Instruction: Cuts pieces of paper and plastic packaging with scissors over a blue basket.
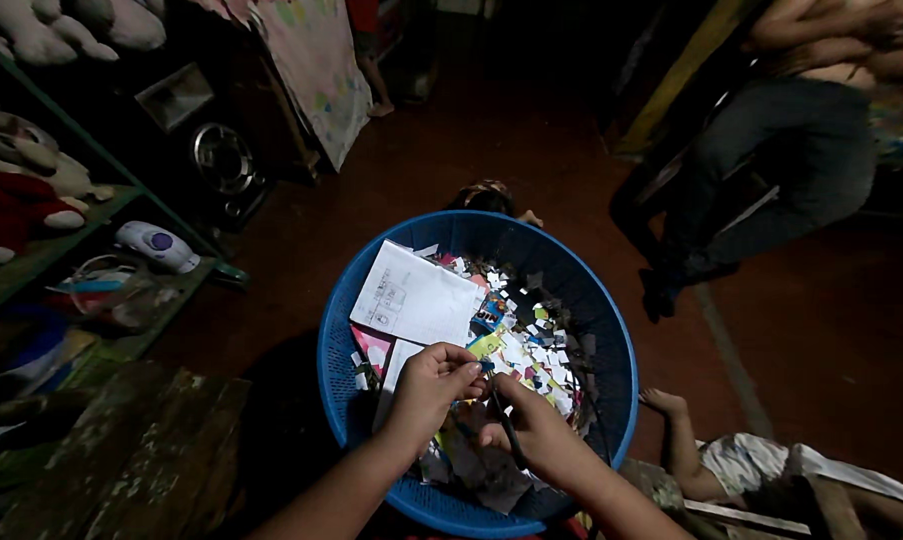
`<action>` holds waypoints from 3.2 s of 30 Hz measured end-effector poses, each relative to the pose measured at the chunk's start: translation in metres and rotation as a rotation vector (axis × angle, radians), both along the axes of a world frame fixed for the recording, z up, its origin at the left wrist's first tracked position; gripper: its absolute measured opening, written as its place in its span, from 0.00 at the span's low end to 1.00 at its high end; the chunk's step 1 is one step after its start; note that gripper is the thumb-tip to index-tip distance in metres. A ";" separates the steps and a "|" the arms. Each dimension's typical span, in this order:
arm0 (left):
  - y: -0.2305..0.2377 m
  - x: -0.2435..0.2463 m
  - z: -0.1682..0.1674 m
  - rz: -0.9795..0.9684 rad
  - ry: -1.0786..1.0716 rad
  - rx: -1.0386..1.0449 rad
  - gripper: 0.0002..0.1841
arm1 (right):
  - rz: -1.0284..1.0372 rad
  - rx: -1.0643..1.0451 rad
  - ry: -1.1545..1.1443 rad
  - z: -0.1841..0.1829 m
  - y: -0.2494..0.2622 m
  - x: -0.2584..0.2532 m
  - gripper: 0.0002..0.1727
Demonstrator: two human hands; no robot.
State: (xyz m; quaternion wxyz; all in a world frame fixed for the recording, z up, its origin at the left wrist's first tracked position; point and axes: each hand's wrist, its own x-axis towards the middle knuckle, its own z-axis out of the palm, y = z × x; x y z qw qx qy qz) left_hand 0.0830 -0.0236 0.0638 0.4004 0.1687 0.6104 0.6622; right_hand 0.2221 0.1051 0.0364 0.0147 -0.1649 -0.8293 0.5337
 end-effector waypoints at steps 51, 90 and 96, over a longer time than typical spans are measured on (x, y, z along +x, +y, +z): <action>0.133 -0.052 -0.042 -0.514 1.049 -0.712 0.24 | -0.310 -0.178 0.394 0.009 -0.007 -0.006 0.34; 0.014 0.012 -0.011 -0.159 0.319 0.268 0.20 | -0.649 -0.411 0.719 0.017 -0.013 -0.009 0.17; 0.012 0.012 -0.017 -0.070 0.138 0.290 0.13 | -0.509 -0.158 0.739 0.006 -0.019 -0.006 0.17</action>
